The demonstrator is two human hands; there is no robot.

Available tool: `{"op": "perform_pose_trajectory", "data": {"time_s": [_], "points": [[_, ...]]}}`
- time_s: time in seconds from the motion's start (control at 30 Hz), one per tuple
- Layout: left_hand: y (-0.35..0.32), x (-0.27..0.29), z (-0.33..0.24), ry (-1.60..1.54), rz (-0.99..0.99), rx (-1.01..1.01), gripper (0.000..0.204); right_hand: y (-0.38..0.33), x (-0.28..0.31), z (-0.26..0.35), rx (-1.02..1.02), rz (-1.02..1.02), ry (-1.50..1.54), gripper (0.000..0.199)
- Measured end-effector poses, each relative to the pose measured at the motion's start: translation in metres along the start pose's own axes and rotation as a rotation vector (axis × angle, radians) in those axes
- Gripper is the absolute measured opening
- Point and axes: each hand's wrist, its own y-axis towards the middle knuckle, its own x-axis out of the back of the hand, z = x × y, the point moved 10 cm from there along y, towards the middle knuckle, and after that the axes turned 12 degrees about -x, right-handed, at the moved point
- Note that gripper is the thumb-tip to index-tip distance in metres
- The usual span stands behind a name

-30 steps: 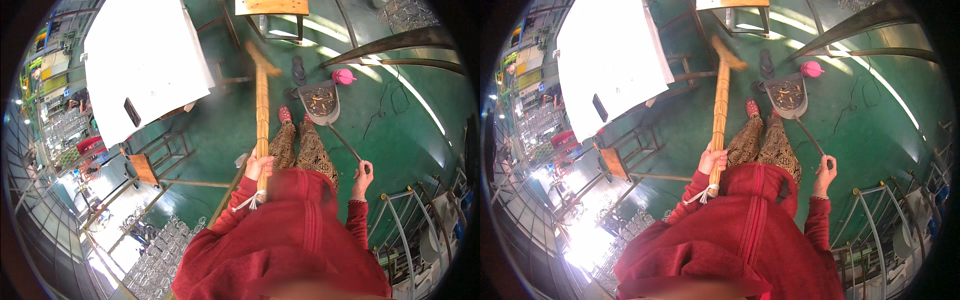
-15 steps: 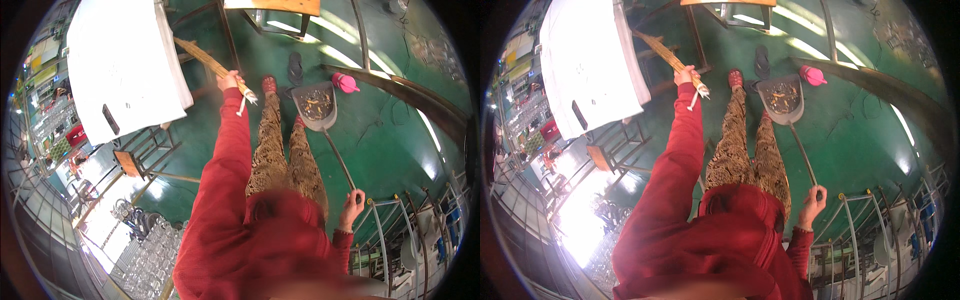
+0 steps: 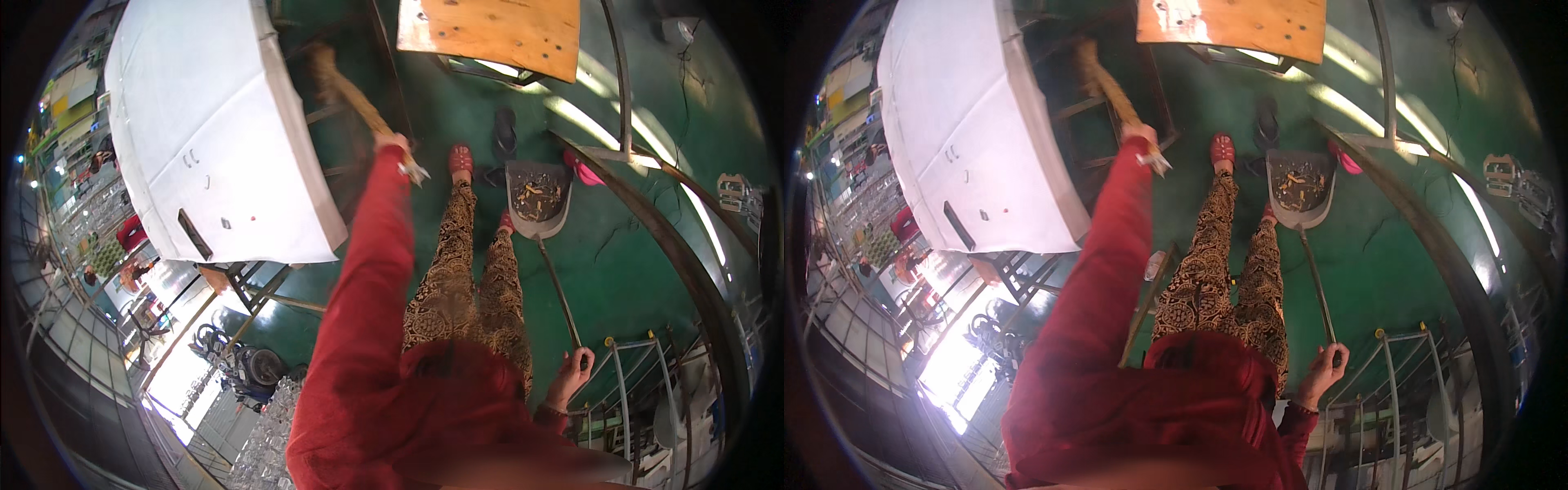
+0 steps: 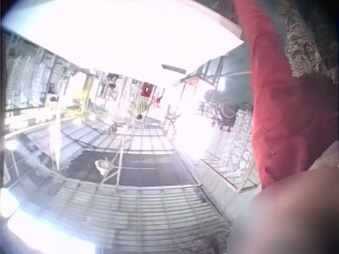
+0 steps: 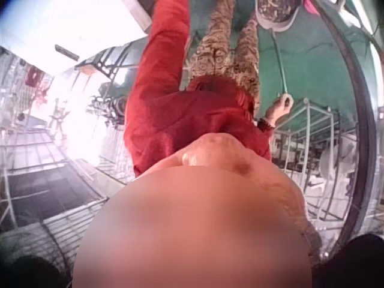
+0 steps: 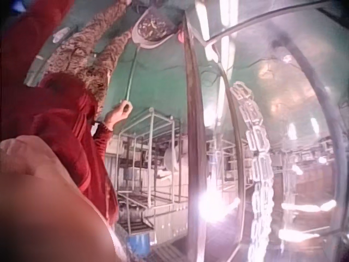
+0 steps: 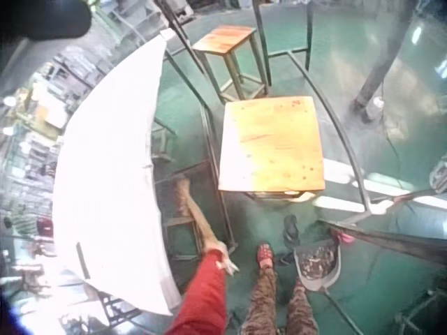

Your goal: The person sweeps debris on a green factory floor using a broom and dustpan, moving through aisles and around equipment. The person gathers debris into the dustpan and continues sweeping across different sections of the workspace.

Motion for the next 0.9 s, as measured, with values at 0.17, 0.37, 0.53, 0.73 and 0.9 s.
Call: {"op": "perform_pose_trajectory", "data": {"time_s": [0.17,0.37,0.53,0.73,0.9], "points": [[-0.187,0.019,-0.038,-0.606,0.245,-0.147,0.073,-0.001,0.011,-0.011,-0.004,0.062,0.148,0.014],[-0.358,0.071,0.046,-0.803,0.223,-0.088,0.083,0.000,0.029,-0.013,0.078,0.141,0.197,0.009],[-0.485,0.073,0.102,-0.850,0.278,-0.014,0.083,0.011,0.043,-0.014,0.135,0.214,0.174,0.009],[-0.568,0.078,0.177,-0.503,0.293,-0.152,0.082,0.030,0.070,-0.034,0.207,0.259,0.129,0.012],[-0.546,0.056,0.219,-0.262,0.217,-0.262,0.080,0.038,0.086,-0.042,0.256,0.261,0.083,0.011]]}}
